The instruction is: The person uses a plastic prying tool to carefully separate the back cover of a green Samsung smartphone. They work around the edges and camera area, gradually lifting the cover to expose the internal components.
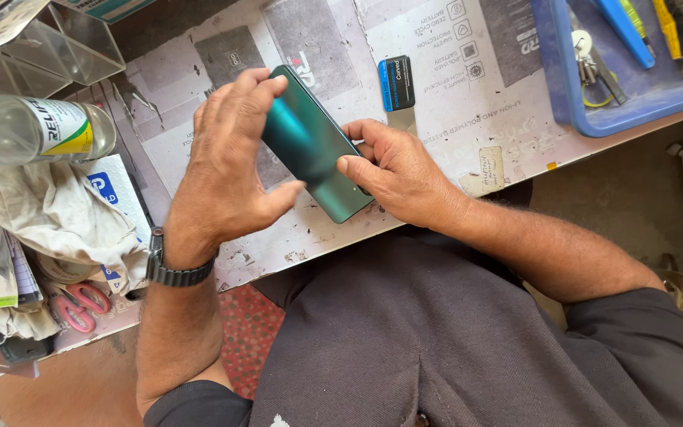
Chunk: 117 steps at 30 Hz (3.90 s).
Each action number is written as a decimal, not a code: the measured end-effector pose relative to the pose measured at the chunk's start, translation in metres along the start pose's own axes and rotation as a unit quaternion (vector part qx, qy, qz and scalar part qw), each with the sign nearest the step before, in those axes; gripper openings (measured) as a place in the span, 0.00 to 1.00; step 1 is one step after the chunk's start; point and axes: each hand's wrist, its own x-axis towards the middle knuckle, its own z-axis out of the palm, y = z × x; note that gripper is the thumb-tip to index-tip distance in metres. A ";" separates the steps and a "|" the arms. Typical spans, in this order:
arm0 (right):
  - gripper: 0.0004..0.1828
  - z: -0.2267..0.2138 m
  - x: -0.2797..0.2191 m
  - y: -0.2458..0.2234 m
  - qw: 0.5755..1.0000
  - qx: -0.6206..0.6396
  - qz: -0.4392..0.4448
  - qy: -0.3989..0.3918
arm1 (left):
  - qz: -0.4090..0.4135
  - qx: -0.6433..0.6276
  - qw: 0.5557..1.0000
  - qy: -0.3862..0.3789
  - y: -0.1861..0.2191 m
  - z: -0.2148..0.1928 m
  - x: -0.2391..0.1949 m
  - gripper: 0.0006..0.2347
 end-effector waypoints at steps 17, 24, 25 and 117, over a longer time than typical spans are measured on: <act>0.15 -0.039 0.001 -0.028 0.929 -0.332 -0.162 -0.001 | -0.188 -0.246 0.941 0.137 -0.029 0.048 0.008 0.05; 0.34 -0.059 0.018 -0.037 0.766 -0.606 -0.179 0.119 | -0.160 -0.182 0.960 0.142 -0.025 0.056 0.012 0.07; 0.33 -0.059 0.018 -0.038 0.767 -0.608 -0.175 0.105 | -0.153 -0.154 0.965 0.144 -0.024 0.058 0.012 0.08; 0.05 -0.044 0.027 -0.021 0.977 -0.196 0.019 -0.076 | -0.038 0.005 0.992 0.119 -0.038 0.089 0.013 0.11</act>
